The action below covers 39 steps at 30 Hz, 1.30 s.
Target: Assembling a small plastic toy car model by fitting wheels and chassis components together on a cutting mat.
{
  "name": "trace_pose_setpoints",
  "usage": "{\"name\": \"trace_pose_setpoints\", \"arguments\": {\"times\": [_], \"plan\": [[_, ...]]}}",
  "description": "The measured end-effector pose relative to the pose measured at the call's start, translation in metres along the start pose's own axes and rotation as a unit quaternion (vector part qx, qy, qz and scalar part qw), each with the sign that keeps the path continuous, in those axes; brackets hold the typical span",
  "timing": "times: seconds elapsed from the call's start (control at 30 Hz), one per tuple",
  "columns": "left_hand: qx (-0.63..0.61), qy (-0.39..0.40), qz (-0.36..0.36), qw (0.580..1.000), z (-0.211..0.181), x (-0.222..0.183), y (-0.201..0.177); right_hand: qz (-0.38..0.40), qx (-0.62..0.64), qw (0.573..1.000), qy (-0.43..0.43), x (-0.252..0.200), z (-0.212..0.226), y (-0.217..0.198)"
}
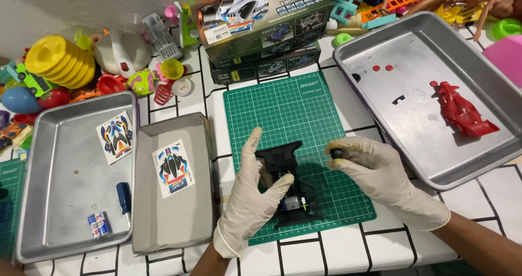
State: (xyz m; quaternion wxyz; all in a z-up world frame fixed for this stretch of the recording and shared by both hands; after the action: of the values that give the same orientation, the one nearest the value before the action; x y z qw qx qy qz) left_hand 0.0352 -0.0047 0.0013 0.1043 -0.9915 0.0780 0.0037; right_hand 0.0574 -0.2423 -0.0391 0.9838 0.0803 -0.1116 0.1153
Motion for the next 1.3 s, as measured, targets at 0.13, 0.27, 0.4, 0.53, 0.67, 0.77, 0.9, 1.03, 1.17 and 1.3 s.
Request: {"name": "trace_pose_setpoints", "arguments": {"times": [0.13, 0.27, 0.4, 0.53, 0.67, 0.77, 0.9, 1.03, 1.17, 1.3], "plan": [[-0.023, 0.022, -0.024, 0.999, 0.001, 0.005, 0.001, 0.023, 0.009, 0.999, -0.032, 0.001, 0.007, -0.001], [-0.075, 0.007, -0.06, 0.995, 0.003, 0.008, -0.001, 0.042, -0.052, 0.993, -0.102, 0.0, 0.017, 0.006], [-0.049, -0.023, -0.095, 0.994, -0.009, 0.003, -0.002, 0.035, -0.083, 0.989, -0.121, -0.001, 0.018, 0.008], [-0.025, -0.121, -0.086, 0.989, 0.01, 0.002, 0.003, -0.027, 0.096, 0.994, 0.038, -0.006, 0.001, 0.014], [-0.11, -0.118, -0.074, 0.984, 0.021, 0.005, 0.015, -0.073, 0.136, 0.976, 0.153, -0.004, -0.013, 0.01], [-0.142, -0.122, -0.06, 0.98, 0.011, 0.007, 0.02, -0.079, 0.108, 0.98, 0.146, -0.002, -0.009, 0.005], [-0.03, -0.121, -0.039, 0.991, -0.013, 0.002, 0.022, -0.048, 0.044, 0.997, 0.044, -0.005, 0.005, 0.008], [-0.024, -0.057, -0.033, 0.998, -0.022, 0.001, 0.021, -0.048, 0.099, 0.982, 0.15, -0.001, -0.005, 0.001], [0.05, 0.019, -0.045, 0.998, -0.027, 0.0, 0.019, -0.048, 0.067, 0.992, 0.099, -0.002, -0.001, 0.001], [0.029, 0.006, -0.056, 0.998, -0.024, 0.001, 0.018, -0.032, 0.039, 0.998, 0.025, -0.005, 0.012, 0.005]]}}
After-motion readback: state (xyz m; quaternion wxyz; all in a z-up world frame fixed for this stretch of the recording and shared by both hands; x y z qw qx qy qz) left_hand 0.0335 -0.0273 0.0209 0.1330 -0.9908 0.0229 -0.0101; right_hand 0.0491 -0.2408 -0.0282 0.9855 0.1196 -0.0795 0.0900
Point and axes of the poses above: each hand's wrist, its own x-axis towards the middle knuckle, its own y-axis out of the palm, z = x × y, the point moved 4 cm from there along x, towards the middle knuckle, and after that the axes turned 2 degrees about x, right-handed, at the moved point
